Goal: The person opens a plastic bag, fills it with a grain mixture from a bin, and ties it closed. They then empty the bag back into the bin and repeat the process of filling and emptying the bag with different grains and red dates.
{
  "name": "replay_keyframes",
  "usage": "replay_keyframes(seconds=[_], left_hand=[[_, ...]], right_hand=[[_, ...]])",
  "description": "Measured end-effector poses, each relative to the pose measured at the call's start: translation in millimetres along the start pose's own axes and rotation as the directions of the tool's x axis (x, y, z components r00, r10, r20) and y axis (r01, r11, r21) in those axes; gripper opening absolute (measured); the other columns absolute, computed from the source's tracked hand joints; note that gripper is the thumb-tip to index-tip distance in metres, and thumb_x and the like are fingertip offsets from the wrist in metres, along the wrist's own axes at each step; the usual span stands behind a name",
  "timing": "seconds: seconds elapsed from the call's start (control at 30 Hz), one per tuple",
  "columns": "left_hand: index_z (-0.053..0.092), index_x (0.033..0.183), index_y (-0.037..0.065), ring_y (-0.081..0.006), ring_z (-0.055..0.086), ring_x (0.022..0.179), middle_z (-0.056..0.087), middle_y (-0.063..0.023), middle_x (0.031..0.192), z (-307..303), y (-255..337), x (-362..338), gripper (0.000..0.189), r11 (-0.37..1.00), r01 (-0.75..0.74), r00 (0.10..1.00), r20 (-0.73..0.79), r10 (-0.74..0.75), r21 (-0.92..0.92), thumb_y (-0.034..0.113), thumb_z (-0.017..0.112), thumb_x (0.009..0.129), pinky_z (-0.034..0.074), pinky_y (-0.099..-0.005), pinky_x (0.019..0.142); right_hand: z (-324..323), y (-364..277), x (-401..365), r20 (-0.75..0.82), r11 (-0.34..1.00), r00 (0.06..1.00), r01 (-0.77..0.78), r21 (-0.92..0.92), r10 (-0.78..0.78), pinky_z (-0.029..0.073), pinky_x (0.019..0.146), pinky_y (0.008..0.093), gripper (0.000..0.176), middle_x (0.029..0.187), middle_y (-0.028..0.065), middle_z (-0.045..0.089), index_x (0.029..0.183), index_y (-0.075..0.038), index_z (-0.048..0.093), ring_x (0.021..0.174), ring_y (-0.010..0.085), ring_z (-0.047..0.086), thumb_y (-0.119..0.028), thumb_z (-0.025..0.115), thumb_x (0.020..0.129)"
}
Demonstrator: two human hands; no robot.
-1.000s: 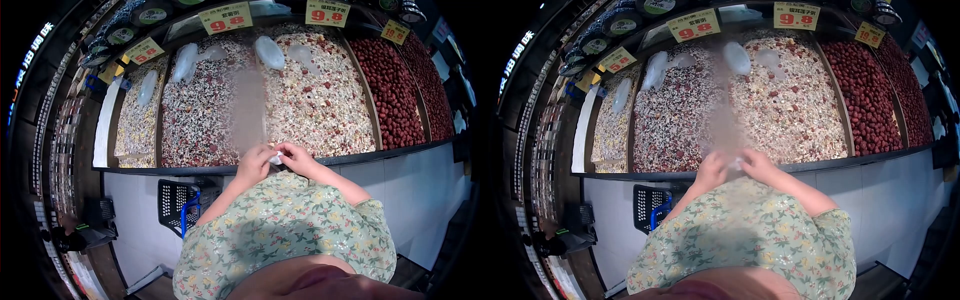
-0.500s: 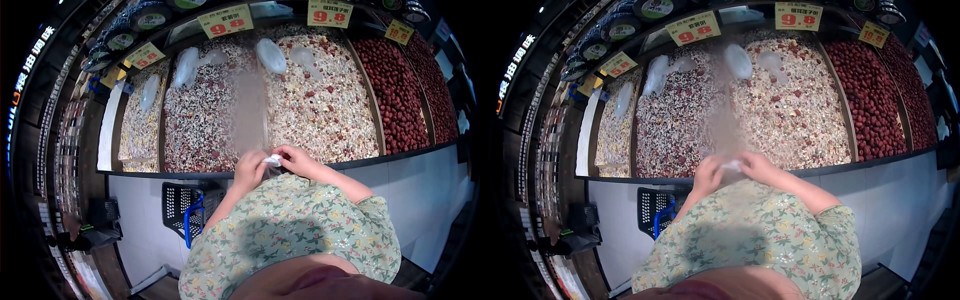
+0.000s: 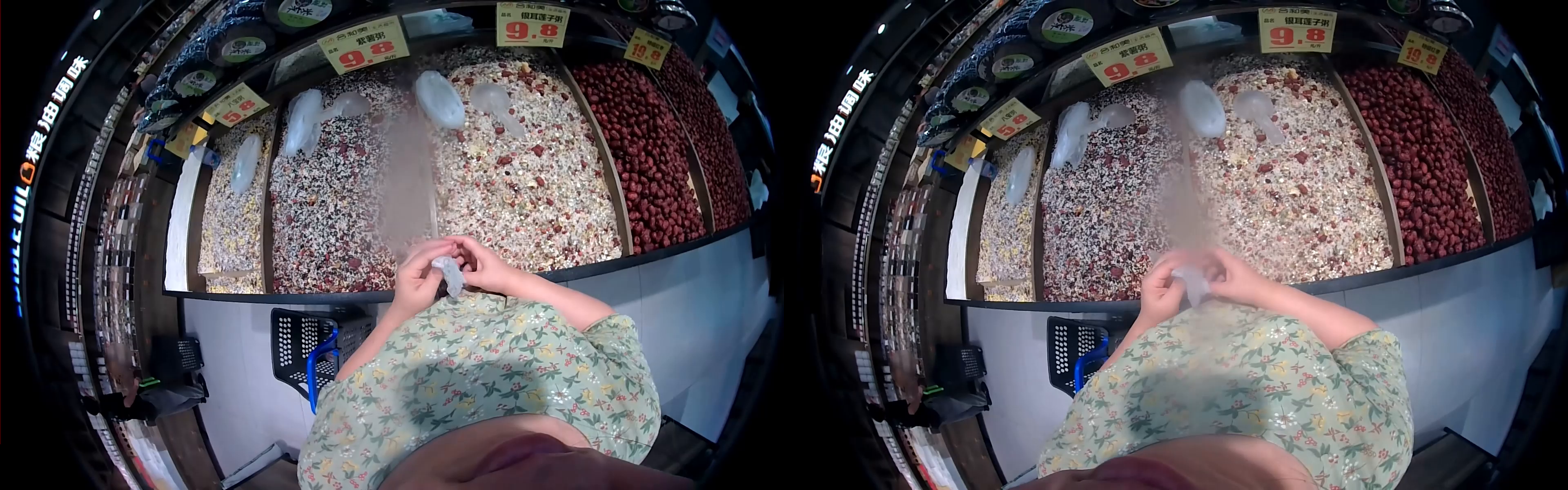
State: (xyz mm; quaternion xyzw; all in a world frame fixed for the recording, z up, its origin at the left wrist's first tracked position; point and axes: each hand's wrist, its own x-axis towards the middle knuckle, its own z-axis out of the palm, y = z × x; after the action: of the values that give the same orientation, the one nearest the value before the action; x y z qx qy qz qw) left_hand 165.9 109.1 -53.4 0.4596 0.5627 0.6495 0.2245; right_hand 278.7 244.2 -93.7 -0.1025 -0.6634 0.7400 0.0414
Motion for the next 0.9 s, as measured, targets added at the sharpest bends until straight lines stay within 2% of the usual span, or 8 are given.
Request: replay_keyframes(seconds=[0.1,0.17,0.3,0.33,0.47,0.6,0.73,0.9], left_hand=[[0.053,0.11,-0.002,-0.0237,0.051,0.106,0.052,-0.015,0.112,1.0,-3.0,-2.6,0.034,0.998,-0.056,0.998,0.032,0.055,0.038,-0.004,0.05,0.076,0.041,-0.0329,0.09],[0.053,0.111,-0.001,-0.0248,0.052,0.105,0.054,-0.0152,0.11,-5.6,-14.5,-9.0,0.033,0.965,-0.002,0.998,-0.059,0.018,0.261,0.0,0.052,0.078,0.041,-0.0331,0.088],[0.055,0.107,0.0,-0.0241,0.055,0.101,0.057,-0.0148,0.107,-11.4,-20.6,-19.5,0.03,0.942,0.306,0.952,-0.045,-0.302,0.136,0.009,0.058,0.079,0.043,-0.0304,0.084],[0.057,0.104,0.001,-0.0248,0.056,0.098,0.058,-0.0135,0.106,-12.4,-13.1,-18.6,0.027,0.929,0.173,0.978,0.054,-0.201,0.326,0.011,0.058,0.079,0.044,-0.0305,0.08],[0.058,0.103,0.003,-0.0264,0.057,0.09,0.058,-0.011,0.103,-13.5,-30.0,-32.9,0.026,0.862,-0.047,0.977,0.202,-0.065,0.505,0.014,0.058,0.079,0.046,-0.0317,0.074],[0.058,0.102,0.003,-0.0262,0.057,0.089,0.057,-0.0114,0.102,-8.2,-22.0,-31.6,0.027,0.897,0.043,0.985,0.131,-0.111,0.441,0.016,0.06,0.078,0.046,-0.0313,0.074],[0.056,0.092,0.003,-0.0262,0.057,0.084,0.057,-0.0111,0.093,-3.7,-4.6,-25.4,0.024,0.884,0.031,0.992,0.095,-0.085,0.467,0.016,0.065,0.074,0.045,-0.0314,0.07],[0.054,0.085,0.003,-0.0272,0.055,0.073,0.055,-0.0099,0.081,0.0,-12.6,-29.2,0.024,0.829,0.052,0.99,0.08,-0.116,0.557,0.013,0.069,0.068,0.044,-0.0328,0.063]], right_hand=[[2.0,10.6,3.1,-0.016,0.993,0.999,0.037,0.113,-0.035,0.042,0.069,0.0208,0.054,0.095,0.0001,0.052,0.122,-0.005,0.039,0.084,0.0059,0.049,-0.002,0.065,0.074],[-1.2,18.2,1.4,0.163,0.994,0.981,-0.103,-0.025,0.106,0.046,0.077,0.0277,0.044,0.098,0.0085,0.06,0.112,-0.001,0.051,0.089,0.0129,0.056,-0.013,0.066,0.072],[4.5,-5.9,-2.9,0.054,0.986,0.991,-0.125,0.108,0.12,0.045,0.076,0.0279,0.038,0.095,0.0055,0.06,0.105,-0.003,0.055,0.087,0.0125,0.055,-0.016,0.069,0.072],[3.3,1.4,-0.9,0.023,0.996,1.0,0.008,0.094,-0.01,0.045,0.073,0.0277,0.032,0.09,0.0041,0.058,0.097,-0.004,0.056,0.083,0.0119,0.054,-0.017,0.07,0.072],[0.7,-12.4,-10.2,0.052,0.999,0.998,-0.033,0.014,0.032,0.045,0.069,0.0276,0.029,0.086,0.0036,0.057,0.092,-0.004,0.055,0.08,0.0112,0.053,-0.019,0.071,0.072],[-4.3,-12.6,-15.7,0.043,0.961,0.986,-0.166,0.221,0.161,0.046,0.067,0.0291,0.027,0.082,0.0052,0.057,0.091,-0.004,0.055,0.077,0.0123,0.055,-0.019,0.069,0.074],[-9.4,-8.9,-17.6,0.128,0.795,0.966,-0.259,0.548,0.226,0.048,0.059,0.0326,0.025,0.068,0.0065,0.052,0.087,-0.007,0.046,0.059,0.0185,0.055,-0.031,0.051,0.087],[-14.9,-8.2,-22.5,0.161,0.735,0.962,-0.271,0.622,0.219,0.047,0.068,0.0325,0.027,0.077,0.0078,0.055,0.099,-0.002,0.051,0.072,0.0178,0.056,-0.024,0.053,0.085]])
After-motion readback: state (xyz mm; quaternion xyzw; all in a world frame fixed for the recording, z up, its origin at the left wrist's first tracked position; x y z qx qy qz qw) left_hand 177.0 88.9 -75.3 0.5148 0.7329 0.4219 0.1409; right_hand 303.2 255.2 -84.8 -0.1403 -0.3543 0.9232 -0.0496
